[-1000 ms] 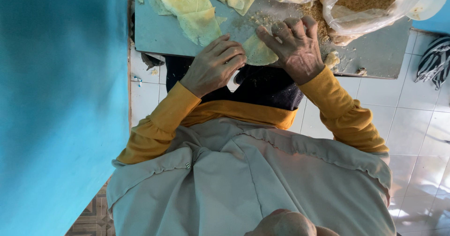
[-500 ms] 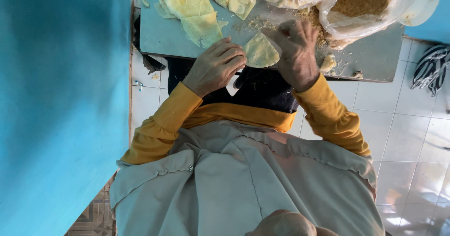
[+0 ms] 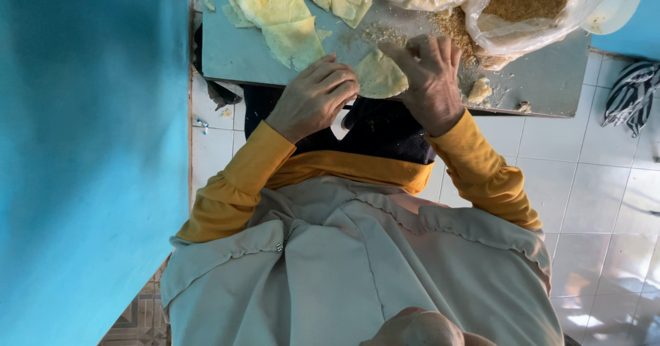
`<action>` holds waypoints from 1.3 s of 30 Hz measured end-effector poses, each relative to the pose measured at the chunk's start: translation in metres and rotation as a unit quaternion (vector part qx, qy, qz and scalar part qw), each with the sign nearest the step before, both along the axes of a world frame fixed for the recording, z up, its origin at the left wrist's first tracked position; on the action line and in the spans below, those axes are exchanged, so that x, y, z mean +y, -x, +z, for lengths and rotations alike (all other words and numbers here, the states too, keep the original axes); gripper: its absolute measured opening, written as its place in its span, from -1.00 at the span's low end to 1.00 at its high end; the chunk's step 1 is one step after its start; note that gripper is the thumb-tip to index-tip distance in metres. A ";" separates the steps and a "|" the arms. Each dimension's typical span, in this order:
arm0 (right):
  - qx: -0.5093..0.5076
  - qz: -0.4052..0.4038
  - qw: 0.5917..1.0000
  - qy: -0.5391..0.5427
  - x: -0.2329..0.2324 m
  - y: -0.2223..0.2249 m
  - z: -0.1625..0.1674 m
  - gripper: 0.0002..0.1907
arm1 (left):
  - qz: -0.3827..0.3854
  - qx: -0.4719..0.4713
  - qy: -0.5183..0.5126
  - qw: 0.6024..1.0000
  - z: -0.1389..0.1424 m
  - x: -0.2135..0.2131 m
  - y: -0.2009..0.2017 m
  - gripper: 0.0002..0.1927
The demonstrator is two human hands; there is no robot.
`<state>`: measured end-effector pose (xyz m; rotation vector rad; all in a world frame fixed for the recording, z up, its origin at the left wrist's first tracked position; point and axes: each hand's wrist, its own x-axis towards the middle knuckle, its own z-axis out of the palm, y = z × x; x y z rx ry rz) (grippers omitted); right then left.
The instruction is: The person sits at a table and wraps pieces of dough filling inside thin pastry wrappers, folding and rolling each piece by hand, and places the finished rolls into a plastic bag on the table. They repeat this wrapping cycle continuously throughout the episode.
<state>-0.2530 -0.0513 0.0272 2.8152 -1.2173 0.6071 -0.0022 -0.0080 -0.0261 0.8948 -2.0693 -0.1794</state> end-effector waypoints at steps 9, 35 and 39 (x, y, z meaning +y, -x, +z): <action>0.107 0.040 0.989 0.098 -0.002 0.004 -0.006 -0.29 | -0.004 -0.001 -0.012 1.000 -0.002 0.002 0.000 -0.89; -0.042 -0.031 0.997 -0.060 0.019 -0.002 -0.007 -0.79 | 0.003 -0.004 0.004 1.000 0.008 0.002 -0.001 -0.90; 0.106 -0.054 0.991 0.054 0.027 -0.007 -0.008 -0.76 | 0.004 -0.016 0.001 1.000 0.008 0.002 -0.002 -0.92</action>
